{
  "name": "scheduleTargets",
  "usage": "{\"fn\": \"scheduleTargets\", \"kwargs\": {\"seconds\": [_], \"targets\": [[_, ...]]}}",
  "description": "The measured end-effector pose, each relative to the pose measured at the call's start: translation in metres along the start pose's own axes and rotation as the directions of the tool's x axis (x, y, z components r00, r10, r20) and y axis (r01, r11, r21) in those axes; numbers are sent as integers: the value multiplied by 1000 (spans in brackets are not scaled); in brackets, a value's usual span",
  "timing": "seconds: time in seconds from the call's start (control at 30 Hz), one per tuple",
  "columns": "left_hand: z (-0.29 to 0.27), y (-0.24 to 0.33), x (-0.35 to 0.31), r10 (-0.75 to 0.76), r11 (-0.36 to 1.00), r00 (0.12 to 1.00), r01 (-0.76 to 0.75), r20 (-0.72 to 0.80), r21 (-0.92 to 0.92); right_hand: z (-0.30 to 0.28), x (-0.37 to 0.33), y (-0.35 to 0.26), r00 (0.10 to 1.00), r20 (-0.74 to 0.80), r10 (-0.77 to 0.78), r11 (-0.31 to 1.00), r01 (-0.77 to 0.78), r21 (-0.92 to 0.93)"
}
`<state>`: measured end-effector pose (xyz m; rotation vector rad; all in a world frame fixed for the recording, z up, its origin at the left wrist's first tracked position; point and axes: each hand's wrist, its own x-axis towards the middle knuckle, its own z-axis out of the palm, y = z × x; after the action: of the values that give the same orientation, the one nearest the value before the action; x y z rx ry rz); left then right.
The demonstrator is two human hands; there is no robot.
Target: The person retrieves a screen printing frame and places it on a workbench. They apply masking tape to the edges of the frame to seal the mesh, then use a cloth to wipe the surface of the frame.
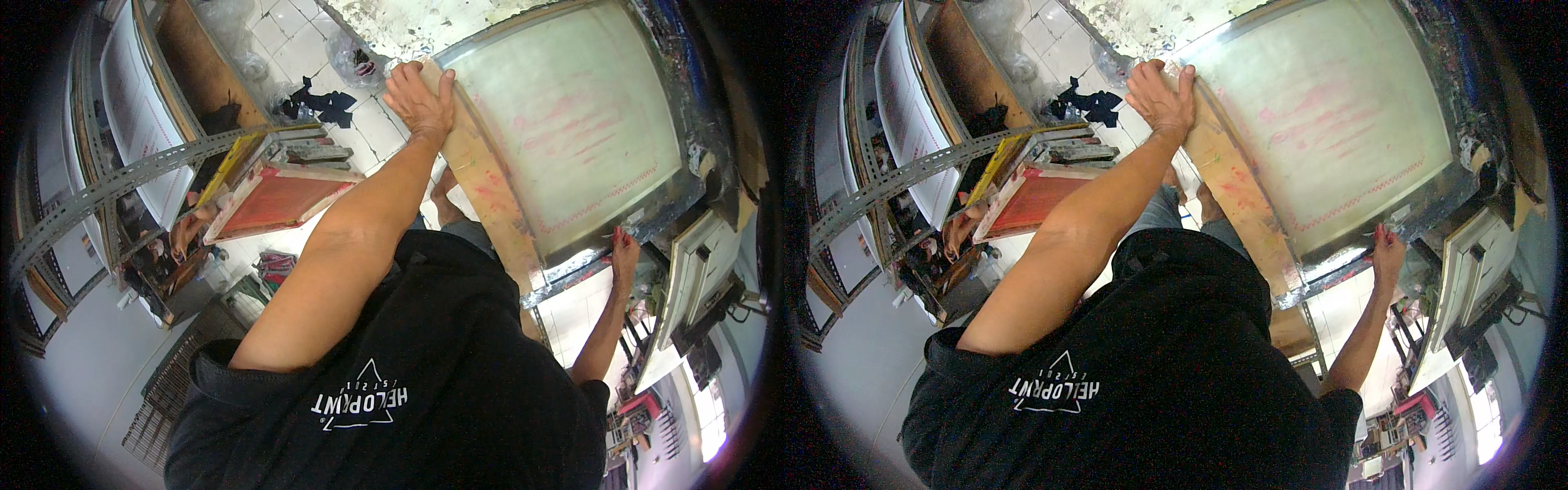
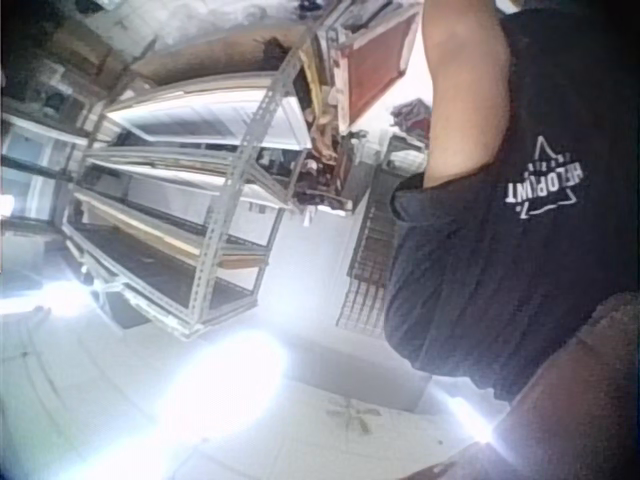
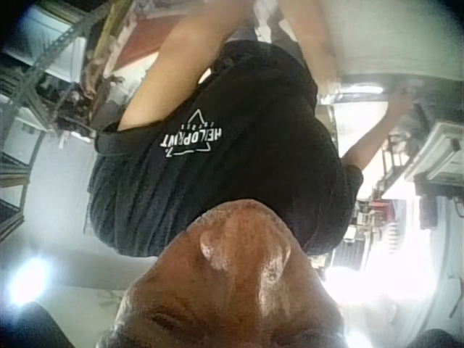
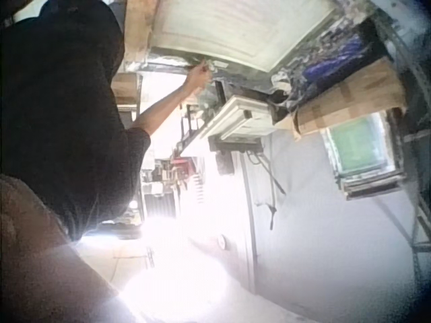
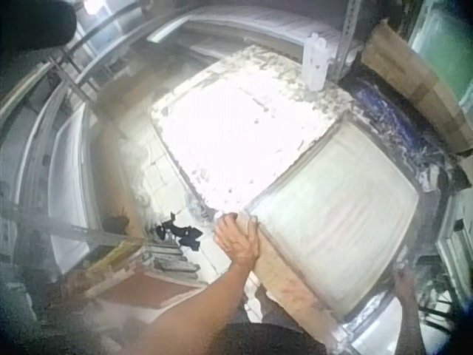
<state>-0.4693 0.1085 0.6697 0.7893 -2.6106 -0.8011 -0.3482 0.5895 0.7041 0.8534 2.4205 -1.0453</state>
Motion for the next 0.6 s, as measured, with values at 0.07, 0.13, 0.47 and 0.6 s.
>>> {"fn": "scheduleTargets", "kwargs": {"seconds": [0.07, 0.13, 0.47, 0.6], "targets": [[-1, -1, 2, -2, 1000, 1000, 2, -11, 5, 4, -10, -30, 999, -40, 31, 976, -39, -216], [1, -1, 1, -5, 1000, 1000, 5, -28, 10, 11, -10, -41, 996, -84, -26, 856, -21, -517], [0, -3, 2, 27, 998, 999, -29, -41, -49, -13, 26, 39, 998, 22, -55, 996, 53, 76], [0, -4, 1, 21, 995, 999, -24, -32, -97, -20, 35, 48, 997, 71, -13, 996, 7, 87]]}}
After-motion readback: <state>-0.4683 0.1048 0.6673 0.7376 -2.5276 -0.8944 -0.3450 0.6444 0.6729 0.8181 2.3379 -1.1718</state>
